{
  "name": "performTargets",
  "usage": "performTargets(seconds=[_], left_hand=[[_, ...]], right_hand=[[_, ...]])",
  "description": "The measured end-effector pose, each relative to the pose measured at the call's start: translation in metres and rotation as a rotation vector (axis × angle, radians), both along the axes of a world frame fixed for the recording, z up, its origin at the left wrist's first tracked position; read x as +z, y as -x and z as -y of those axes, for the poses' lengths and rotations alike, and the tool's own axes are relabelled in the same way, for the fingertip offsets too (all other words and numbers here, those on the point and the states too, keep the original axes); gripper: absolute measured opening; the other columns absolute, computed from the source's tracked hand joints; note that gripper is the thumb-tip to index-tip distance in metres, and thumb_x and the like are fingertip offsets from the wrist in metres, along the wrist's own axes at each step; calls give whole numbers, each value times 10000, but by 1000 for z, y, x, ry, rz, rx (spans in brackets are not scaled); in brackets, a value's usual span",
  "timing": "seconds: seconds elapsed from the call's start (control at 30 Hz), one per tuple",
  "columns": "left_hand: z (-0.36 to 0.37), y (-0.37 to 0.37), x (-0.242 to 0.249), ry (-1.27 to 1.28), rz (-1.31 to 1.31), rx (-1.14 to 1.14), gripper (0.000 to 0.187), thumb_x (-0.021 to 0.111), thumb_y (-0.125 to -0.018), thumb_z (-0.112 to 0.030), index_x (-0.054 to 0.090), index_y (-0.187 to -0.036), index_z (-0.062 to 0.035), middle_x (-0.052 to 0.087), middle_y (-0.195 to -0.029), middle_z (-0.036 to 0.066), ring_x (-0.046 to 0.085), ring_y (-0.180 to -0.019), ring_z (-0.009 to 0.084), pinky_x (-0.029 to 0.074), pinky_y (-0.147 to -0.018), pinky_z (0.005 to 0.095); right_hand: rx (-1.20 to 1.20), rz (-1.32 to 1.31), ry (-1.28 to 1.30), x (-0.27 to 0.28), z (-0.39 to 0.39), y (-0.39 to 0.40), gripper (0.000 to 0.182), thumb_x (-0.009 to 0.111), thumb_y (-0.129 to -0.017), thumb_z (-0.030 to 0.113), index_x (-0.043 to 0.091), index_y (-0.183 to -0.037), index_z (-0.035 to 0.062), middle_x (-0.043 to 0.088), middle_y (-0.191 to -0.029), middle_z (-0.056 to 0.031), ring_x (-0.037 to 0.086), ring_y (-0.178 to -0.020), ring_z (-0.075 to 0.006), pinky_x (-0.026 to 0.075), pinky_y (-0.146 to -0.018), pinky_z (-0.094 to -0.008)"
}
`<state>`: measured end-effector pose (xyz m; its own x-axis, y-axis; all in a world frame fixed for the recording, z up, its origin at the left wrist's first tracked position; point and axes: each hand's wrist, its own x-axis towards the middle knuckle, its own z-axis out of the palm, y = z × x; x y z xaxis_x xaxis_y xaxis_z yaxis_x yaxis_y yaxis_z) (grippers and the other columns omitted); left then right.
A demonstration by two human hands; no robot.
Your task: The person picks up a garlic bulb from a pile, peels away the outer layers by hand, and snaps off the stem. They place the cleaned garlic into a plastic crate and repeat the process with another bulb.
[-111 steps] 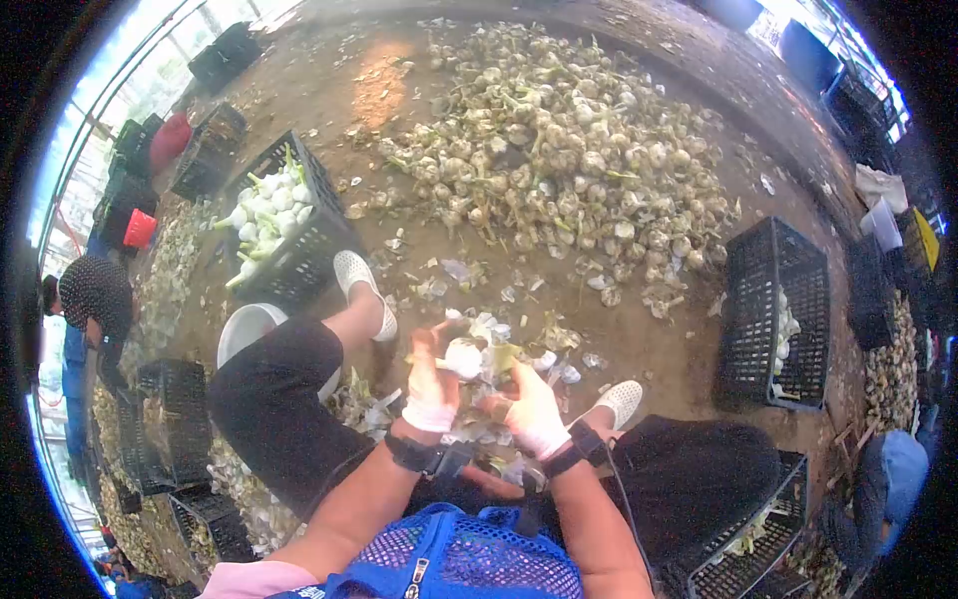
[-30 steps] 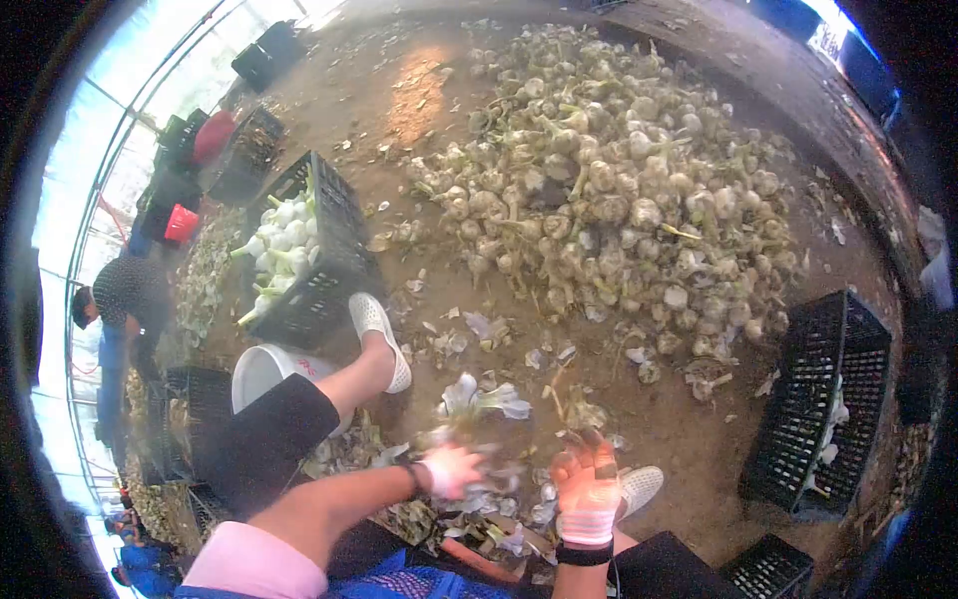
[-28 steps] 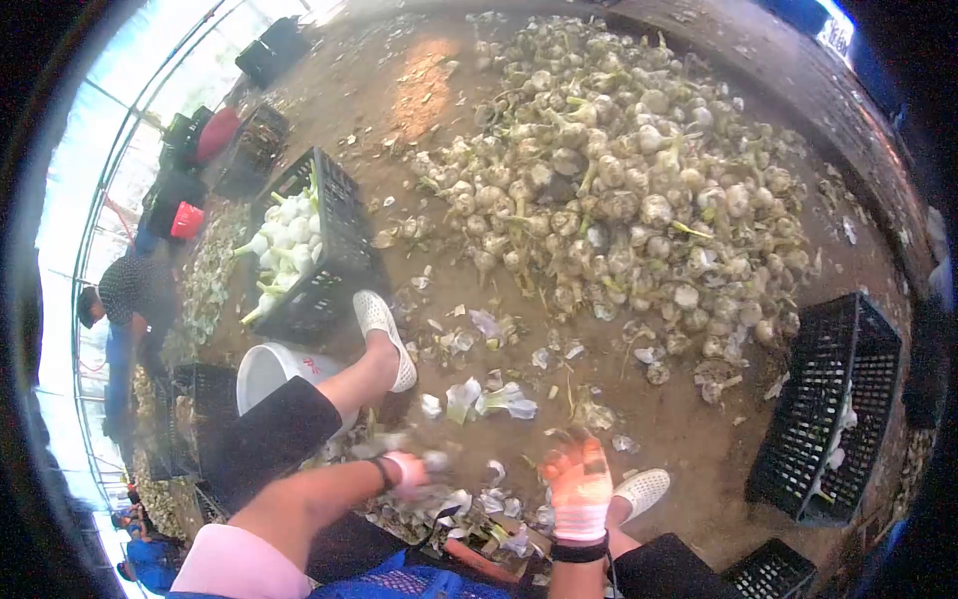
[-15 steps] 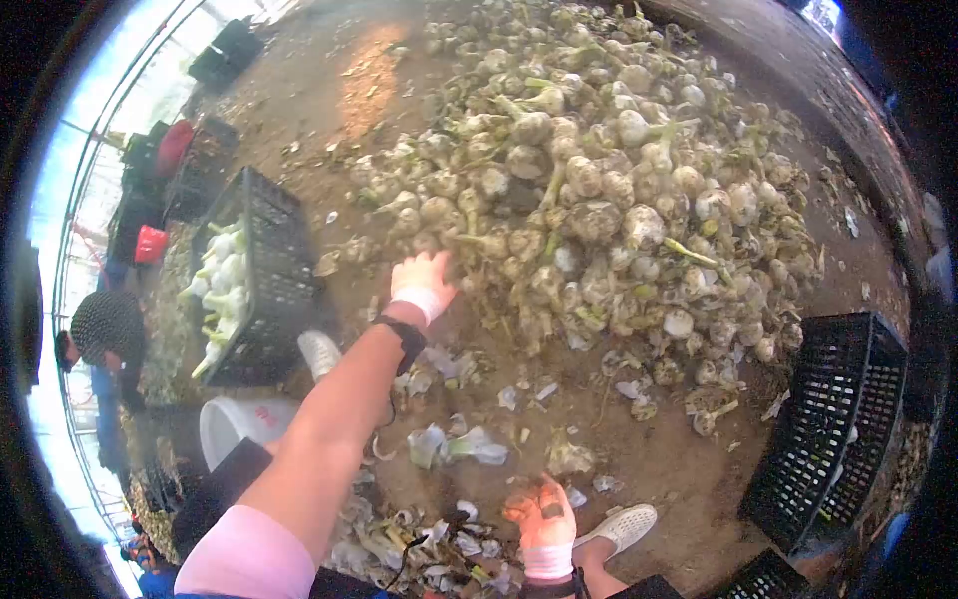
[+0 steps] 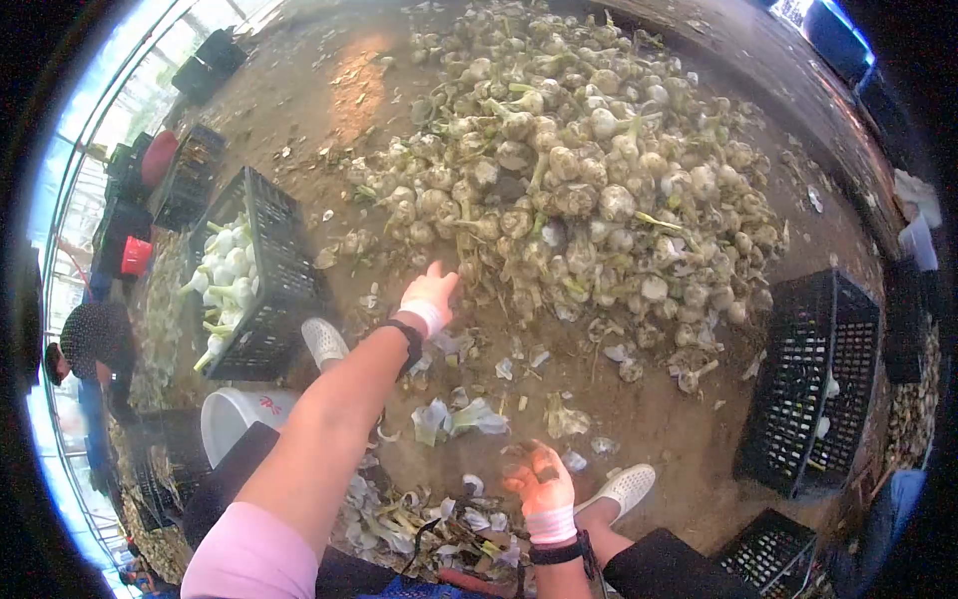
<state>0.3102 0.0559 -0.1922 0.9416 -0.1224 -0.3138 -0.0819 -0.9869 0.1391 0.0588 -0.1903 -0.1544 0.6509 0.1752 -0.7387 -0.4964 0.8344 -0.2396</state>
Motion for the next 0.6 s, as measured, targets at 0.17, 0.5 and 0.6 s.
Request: performTargets(seconds=[0.17,0.5,0.6], left_hand=[[11,16,2,63,-91,250,458,647,-687,-74,493,-1113,-140,481,-1126,180,570,-978,355,484,-803,434],[35,94,3,352,1,327,490,617,-629,-74,538,-1109,-122,479,-1154,168,536,-1020,363,457,-872,404],[52,136,34,493,162,224,500,634,-613,-105,507,-1095,-57,504,-1092,158,532,-995,352,453,-857,401]], right_hand=[[85,71,91,2,1,-5,342,534,-866,219,510,-1165,55,528,-989,-29,595,-830,-290,475,-638,-439],[156,264,270,21,-10,-7,372,561,-869,201,485,-1196,41,549,-981,-49,581,-753,-239,488,-661,-382],[143,139,391,15,-9,-15,431,472,-814,-62,444,-1244,-47,551,-1121,-140,588,-914,-223,509,-751,-299]])
